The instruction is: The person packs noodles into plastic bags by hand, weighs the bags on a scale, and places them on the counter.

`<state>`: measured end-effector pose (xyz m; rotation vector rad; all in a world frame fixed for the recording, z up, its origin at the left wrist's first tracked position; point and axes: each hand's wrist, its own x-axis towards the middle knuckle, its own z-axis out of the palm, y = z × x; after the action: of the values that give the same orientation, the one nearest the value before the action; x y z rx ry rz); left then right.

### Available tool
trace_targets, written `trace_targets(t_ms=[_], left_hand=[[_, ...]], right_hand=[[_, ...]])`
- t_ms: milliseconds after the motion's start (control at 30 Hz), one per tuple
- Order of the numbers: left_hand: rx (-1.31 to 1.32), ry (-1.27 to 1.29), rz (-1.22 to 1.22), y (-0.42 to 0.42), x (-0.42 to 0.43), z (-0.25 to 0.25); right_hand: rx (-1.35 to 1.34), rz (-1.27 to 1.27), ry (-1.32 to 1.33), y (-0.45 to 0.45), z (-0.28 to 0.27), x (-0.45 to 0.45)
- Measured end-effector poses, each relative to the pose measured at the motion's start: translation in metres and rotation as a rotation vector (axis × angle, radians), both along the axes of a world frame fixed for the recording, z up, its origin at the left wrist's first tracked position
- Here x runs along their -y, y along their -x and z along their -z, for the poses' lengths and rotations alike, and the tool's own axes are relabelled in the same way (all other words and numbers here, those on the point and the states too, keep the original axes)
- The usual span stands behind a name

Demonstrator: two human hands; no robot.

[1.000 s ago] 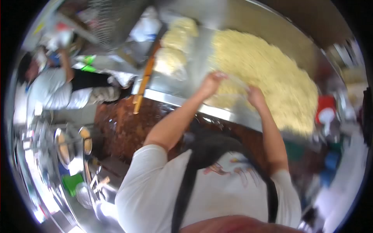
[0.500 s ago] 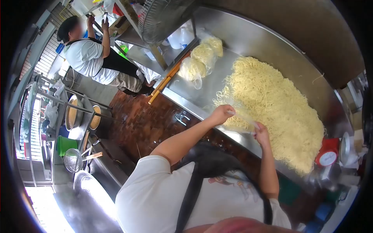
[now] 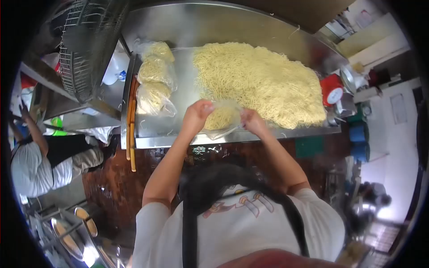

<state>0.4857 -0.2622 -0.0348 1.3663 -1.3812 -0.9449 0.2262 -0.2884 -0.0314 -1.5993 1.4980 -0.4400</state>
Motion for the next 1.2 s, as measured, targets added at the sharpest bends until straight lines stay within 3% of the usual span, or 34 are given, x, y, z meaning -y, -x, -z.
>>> trace_targets(t_ms=[100,300,433,533,633,1200], left_hand=[[-0.037,-0.233,0.098,-0.042,-0.027,0.030],[0.146,-0.196,0.253,-0.082,-0.045,0.054],[0.082,-0.261,0.389,-0.101,-0.045,0.075],[0.010,-0.263,0.408,-0.114,-0.046,0.077],[-0.054,-0.286,0.438,-0.126,-0.046,0.076],[-0.104,-0.339,0.398,-0.175,-0.049,0.068]], right_hand=[[-0.081,0.050,-0.003,-0.030,0.021,-0.030],[-0.027,0.217,-0.104,-0.063,0.006,-0.047],[-0.108,0.181,-0.108,-0.089,-0.009,-0.052],[-0.130,0.206,-0.148,-0.112,-0.019,-0.050],[-0.120,0.203,-0.024,-0.107,0.010,-0.051],[-0.187,0.195,-0.103,-0.151,-0.023,-0.049]])
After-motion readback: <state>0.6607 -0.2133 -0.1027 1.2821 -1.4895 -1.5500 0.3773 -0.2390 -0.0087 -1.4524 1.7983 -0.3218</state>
